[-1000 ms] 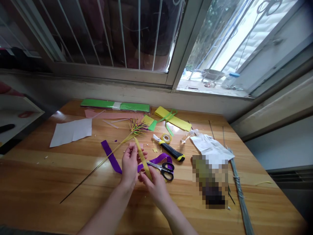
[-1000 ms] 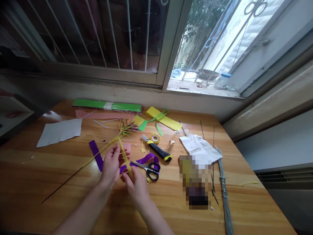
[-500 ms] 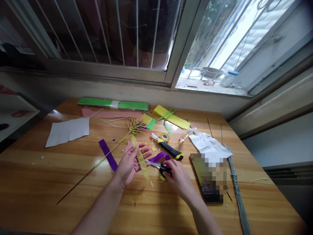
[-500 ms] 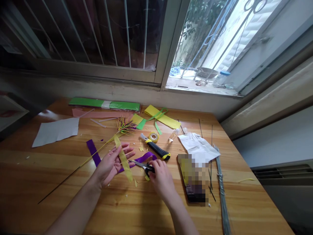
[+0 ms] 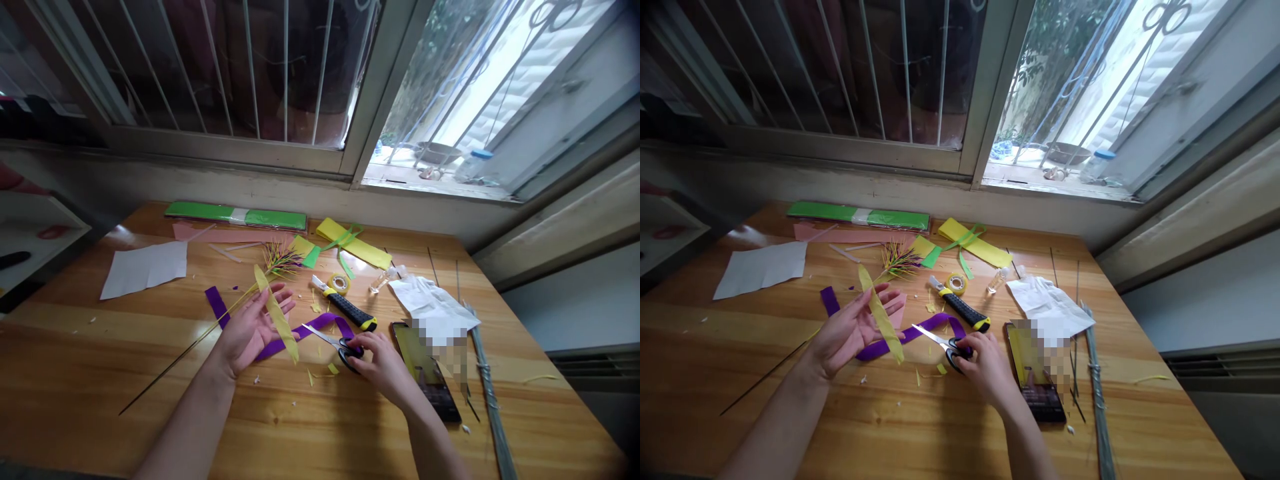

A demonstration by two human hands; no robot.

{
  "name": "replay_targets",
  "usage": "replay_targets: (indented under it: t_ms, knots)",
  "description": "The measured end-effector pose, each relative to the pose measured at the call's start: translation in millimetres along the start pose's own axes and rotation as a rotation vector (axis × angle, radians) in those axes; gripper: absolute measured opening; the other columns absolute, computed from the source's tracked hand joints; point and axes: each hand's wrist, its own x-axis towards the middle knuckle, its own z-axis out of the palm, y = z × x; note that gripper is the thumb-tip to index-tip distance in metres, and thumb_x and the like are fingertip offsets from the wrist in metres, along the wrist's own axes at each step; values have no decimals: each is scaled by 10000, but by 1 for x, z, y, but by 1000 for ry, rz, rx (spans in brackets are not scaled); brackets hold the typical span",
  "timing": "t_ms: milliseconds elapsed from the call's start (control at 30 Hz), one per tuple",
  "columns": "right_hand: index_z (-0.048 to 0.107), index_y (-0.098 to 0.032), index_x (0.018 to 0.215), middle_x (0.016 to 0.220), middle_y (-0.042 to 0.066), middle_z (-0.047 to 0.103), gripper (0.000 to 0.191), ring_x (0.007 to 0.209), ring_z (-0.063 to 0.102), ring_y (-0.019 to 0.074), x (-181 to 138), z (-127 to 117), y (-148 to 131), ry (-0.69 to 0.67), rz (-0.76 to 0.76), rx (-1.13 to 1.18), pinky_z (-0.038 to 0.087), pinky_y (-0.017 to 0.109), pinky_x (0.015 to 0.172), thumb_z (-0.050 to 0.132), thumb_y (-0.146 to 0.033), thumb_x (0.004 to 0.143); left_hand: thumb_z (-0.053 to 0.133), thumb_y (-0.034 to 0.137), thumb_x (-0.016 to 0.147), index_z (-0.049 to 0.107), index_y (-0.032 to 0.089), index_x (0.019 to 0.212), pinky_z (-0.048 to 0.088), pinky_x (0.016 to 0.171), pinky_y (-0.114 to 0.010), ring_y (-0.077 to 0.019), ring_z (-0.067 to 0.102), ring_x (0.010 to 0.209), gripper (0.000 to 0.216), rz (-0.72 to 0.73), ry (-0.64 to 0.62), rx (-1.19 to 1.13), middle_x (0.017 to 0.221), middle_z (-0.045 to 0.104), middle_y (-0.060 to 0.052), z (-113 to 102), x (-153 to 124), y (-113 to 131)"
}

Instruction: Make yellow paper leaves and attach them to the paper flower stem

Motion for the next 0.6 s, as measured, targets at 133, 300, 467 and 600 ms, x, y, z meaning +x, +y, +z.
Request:
replay_targets:
  t_ms: [133, 300, 467, 600]
  knots:
    - [638, -159, 847, 778, 56, 622, 277, 705, 522, 187, -11, -9, 8, -172, 153, 560, 409, 293, 625, 676, -333, 635, 430, 260, 891, 573, 191, 1023, 485, 842, -519, -296, 468, 1197, 206, 22, 61, -70, 1252, 529, -138, 6, -2, 5]
    - [569, -174, 865, 684, -7, 513, 455, 530, 366, 75, -28, 7, -10, -298, 164, 1166, 244, 189, 462, 748, -502, 604, 421, 282, 897, 575, 211, 1023, 488, 831, -510, -295, 482, 1183, 212, 50, 40, -114, 1230, 550, -117, 18, -3, 5]
    - [520, -180, 915, 737, -11, 407, 635, 512, 252, 60, -38, 29, -30, -451, -133, 1225, 225, 187, 433, 595, -725, 598, 423, 277, 896, 579, 207, 1016, 476, 853, -501, -301, 483, 1180, 209, 24, 3, -161, 1213, 558, -115, 27, -5, 8]
    - [530, -159, 904, 762, 14, 446, 658, 502, 308, 62, -48, 37, -37, -511, -294, 1098, 269, 208, 458, 442, -770, 676, 412, 274, 901, 578, 225, 1024, 460, 868, -519, -287, 468, 1196, 213, 55, 9, -175, 1193, 571, -97, 30, -8, 10]
